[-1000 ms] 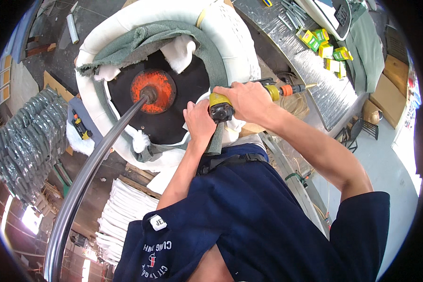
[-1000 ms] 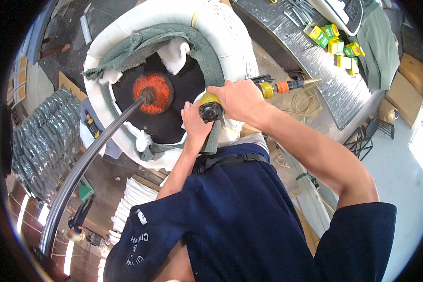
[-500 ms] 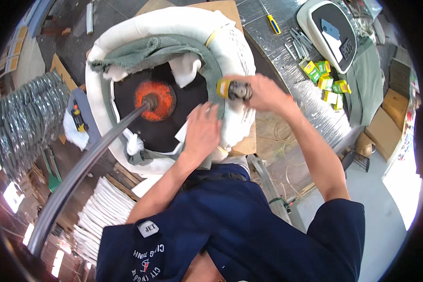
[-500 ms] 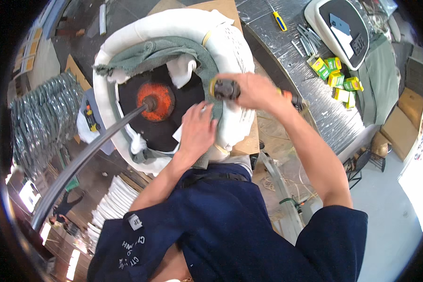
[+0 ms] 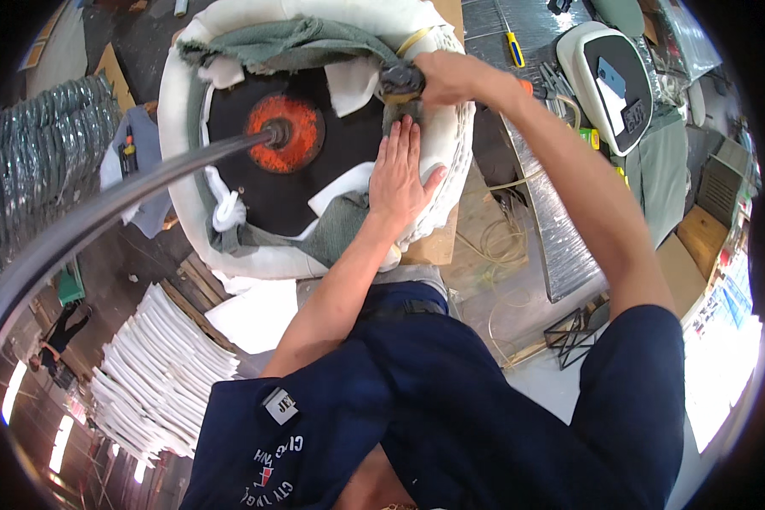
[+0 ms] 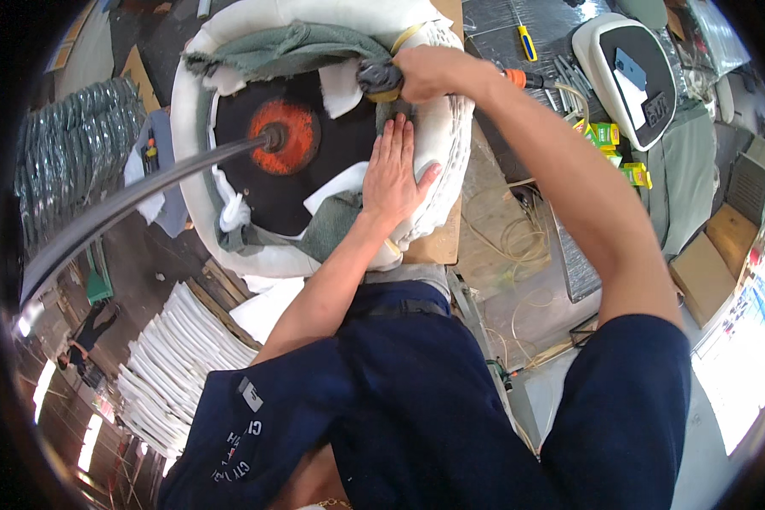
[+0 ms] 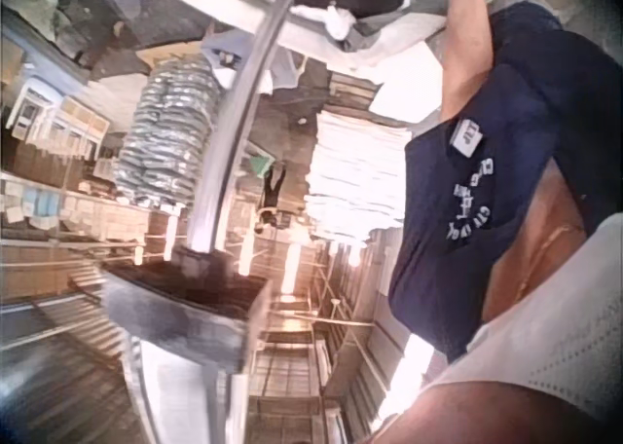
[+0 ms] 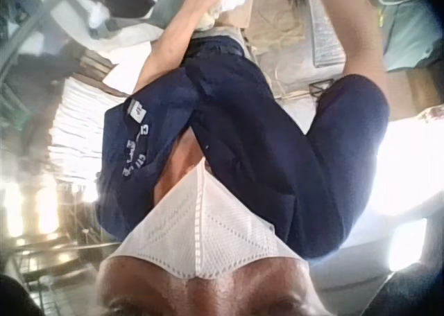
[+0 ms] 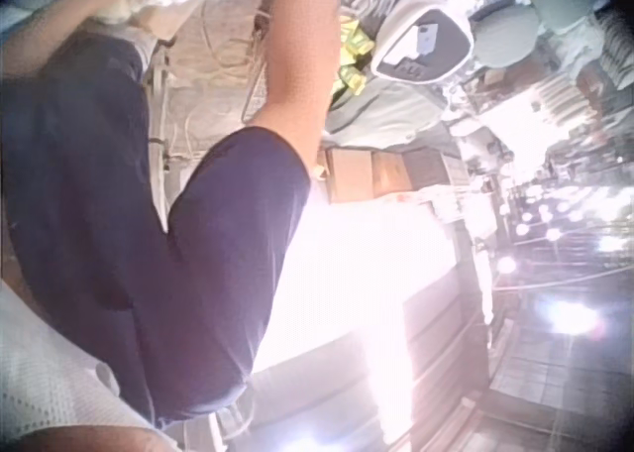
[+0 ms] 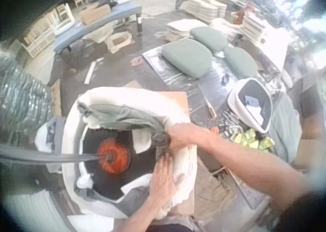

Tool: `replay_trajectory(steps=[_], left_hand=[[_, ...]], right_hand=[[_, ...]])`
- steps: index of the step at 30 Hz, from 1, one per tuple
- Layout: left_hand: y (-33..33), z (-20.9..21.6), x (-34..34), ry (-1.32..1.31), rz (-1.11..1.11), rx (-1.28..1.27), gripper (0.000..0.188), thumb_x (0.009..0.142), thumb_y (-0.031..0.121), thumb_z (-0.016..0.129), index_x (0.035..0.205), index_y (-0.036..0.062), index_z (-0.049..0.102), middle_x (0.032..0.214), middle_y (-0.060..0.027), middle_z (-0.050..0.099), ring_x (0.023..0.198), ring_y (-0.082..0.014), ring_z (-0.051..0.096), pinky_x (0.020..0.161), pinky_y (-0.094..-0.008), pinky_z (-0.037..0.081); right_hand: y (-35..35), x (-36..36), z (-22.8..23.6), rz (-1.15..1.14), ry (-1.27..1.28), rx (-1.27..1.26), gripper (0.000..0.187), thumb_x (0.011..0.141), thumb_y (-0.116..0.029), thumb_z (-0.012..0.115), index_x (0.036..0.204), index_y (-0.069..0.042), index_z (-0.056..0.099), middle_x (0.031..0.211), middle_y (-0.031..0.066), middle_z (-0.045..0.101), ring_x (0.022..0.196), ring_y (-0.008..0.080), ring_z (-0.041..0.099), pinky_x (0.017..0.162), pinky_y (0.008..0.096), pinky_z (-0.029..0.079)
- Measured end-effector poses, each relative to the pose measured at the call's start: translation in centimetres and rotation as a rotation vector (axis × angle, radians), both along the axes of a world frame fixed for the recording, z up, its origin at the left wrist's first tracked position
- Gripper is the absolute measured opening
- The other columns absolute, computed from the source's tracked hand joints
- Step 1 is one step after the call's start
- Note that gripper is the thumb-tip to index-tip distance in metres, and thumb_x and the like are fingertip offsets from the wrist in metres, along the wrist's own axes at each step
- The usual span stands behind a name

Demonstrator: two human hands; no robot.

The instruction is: The person staples fabric and foam padding onto a chair cushion base using a pneumatic staple gun. They stretch the material, align layers, and secure the edges around the perimeter of the cushion.

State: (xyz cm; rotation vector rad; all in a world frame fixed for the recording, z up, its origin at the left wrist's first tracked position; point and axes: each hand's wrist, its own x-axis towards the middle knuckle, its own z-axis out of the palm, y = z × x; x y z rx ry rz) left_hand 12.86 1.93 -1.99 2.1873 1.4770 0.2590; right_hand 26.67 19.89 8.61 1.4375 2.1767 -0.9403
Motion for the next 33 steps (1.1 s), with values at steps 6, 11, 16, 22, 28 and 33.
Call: replay_trajectory(steps=[6,11,16,22,28,33], left_hand=[[-1.0,0.5,-1.1,0.07,0.001,0.058,0.087,0.102,0.057,0.045,0.155,-0.0102,0.031,0.166,-0.0255,0.025,0.155,-0.0369,0.025,0.127,-0.0467,0.02],[-2.8,0.8,-1.8,0.099,0.032,0.05,0.086,0.103,0.057,0.043,0.155,-0.0105,0.032,0.166,-0.0264,0.025,0.154,-0.0369,0.026,0.128,-0.0459,0.015],[-3.7,2.0,-2.0,0.172,0.021,0.055,0.086,0.102,0.057,0.044,0.153,-0.0115,0.035,0.165,-0.0263,0.027,0.154,-0.0361,0.026,0.128,-0.0447,0.016],[-5.0,2.3,-2.8,0.142,0.03,0.032,0.084,0.101,0.054,0.049,0.152,-0.0122,0.037,0.165,-0.0265,0.028,0.154,-0.0355,0.027,0.128,-0.0441,0.017],[-6.7,4.8,-5.2,0.078,-0.006,-0.091,0.072,0.099,0.043,0.057,0.149,-0.0079,0.045,0.164,-0.0277,0.028,0.154,-0.0371,0.027,0.127,-0.0452,0.02],[-11.7,10.0,-10.6,-0.222,0.199,0.0,0.057,0.093,0.025,0.07,0.139,-0.0031,0.054,0.153,-0.0278,0.042,0.143,-0.0406,0.04,0.119,-0.0468,0.032]], right_hand=[[-1.7,0.0,0.3,0.044,0.005,0.095,0.04,0.074,-0.014,0.064,0.11,0.003,0.069,0.096,0.0282,0.073,0.095,0.0437,0.071,0.082,0.0486,0.057],[-2.7,0.2,0.2,0.064,0.027,0.043,0.039,0.075,-0.015,0.064,0.108,0.005,0.069,0.097,0.0308,0.072,0.096,0.0442,0.071,0.083,0.0505,0.057],[-3.4,-0.4,0.7,0.039,-0.033,-0.044,0.045,0.077,-0.017,0.063,0.116,0.005,0.067,0.103,0.0313,0.071,0.101,0.0445,0.071,0.089,0.0496,0.056],[-5.5,-0.6,-0.4,0.01,-0.019,-0.012,0.045,0.076,-0.016,0.061,0.118,0.001,0.068,0.101,0.0293,0.073,0.101,0.0442,0.071,0.09,0.0503,0.056],[-6.9,-1.5,-0.4,-0.037,0.018,-0.101,0.041,0.076,-0.014,0.061,0.115,-0.006,0.07,0.1,0.0258,0.074,0.099,0.0425,0.071,0.087,0.0504,0.057],[-8.6,-1.5,-0.2,-0.013,0.071,-0.071,0.04,0.078,-0.016,0.063,0.116,-0.009,0.071,0.102,0.023,0.074,0.101,0.041,0.071,0.087,0.0497,0.057]])
